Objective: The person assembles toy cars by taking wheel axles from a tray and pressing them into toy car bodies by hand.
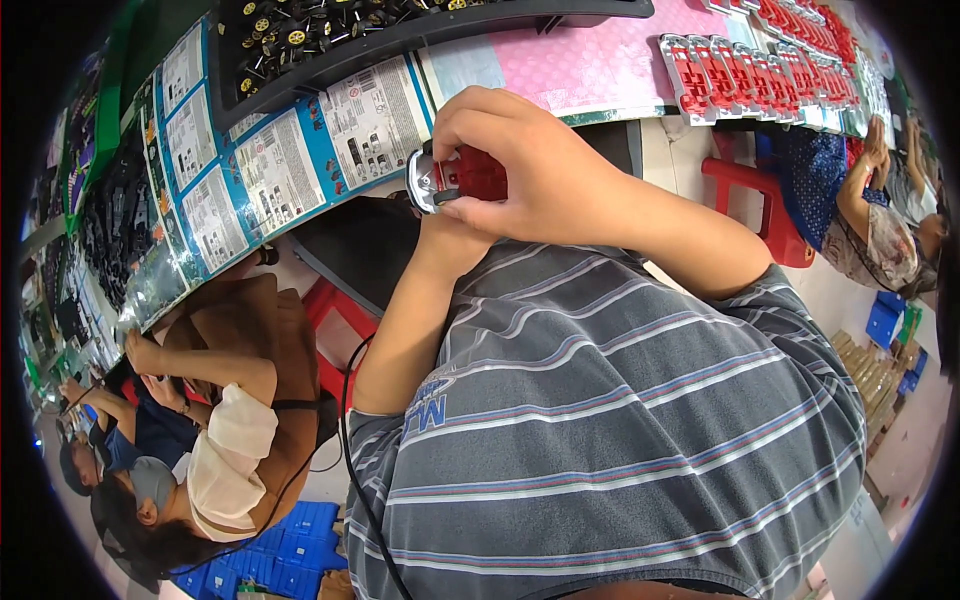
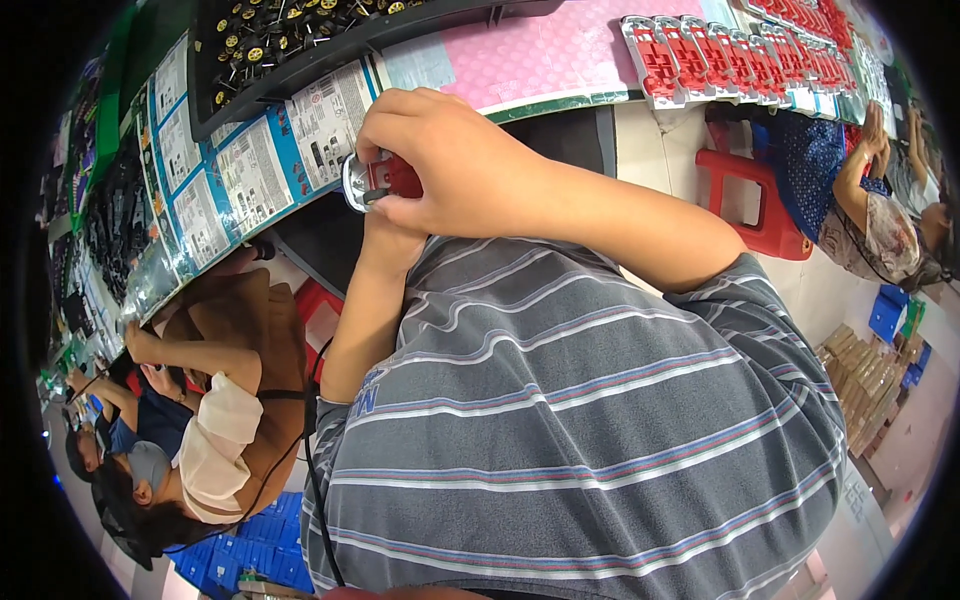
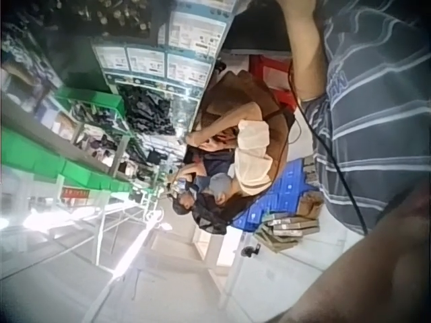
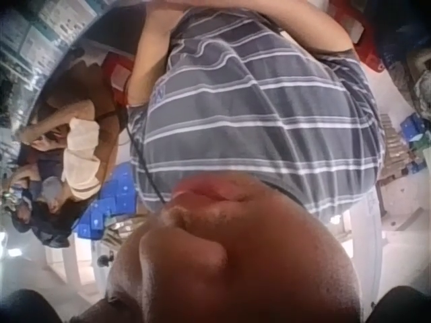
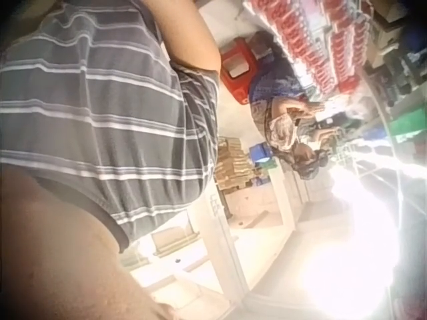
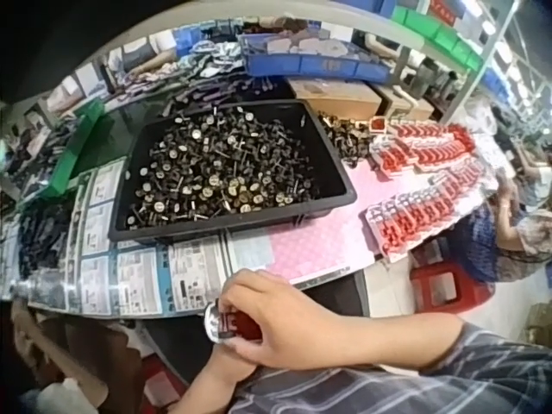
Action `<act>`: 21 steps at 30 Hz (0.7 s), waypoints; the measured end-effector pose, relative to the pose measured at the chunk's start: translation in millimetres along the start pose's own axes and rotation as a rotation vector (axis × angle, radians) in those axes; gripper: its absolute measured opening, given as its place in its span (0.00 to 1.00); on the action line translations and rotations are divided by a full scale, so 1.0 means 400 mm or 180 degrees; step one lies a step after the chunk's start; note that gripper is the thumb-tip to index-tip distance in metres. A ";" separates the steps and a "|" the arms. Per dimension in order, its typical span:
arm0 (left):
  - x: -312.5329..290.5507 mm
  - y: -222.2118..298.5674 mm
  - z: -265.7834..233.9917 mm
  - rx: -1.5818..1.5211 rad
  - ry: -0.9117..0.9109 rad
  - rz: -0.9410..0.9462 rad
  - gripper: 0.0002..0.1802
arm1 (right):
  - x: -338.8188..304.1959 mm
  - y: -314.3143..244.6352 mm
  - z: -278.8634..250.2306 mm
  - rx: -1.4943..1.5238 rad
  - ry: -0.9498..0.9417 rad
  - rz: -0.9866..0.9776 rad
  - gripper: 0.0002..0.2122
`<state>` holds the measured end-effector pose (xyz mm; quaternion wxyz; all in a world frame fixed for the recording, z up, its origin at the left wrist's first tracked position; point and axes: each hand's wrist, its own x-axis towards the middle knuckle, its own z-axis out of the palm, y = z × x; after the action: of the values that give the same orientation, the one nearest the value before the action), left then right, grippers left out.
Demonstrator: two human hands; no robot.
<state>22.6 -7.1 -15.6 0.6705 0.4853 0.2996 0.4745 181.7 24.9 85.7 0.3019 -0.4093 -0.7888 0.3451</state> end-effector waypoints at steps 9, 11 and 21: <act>-0.002 0.045 0.004 -0.0308 0.0081 -0.0344 0.32 | -0.089 0.102 -0.148 0.0295 0.0667 0.0091 0.06; 0.007 0.032 -0.010 -0.0309 -0.0029 -0.0366 0.35 | -0.111 0.192 -0.214 -0.0165 0.1122 0.0431 0.05; 0.059 0.041 0.041 -0.0711 0.0245 -0.0610 0.31 | 0.030 0.599 -0.496 -0.1914 0.1889 0.1557 0.12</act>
<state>39.8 9.9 7.0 0.7506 0.3584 0.3153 0.4569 431.2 196.5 13.1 0.2922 -0.7324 -0.6142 0.0311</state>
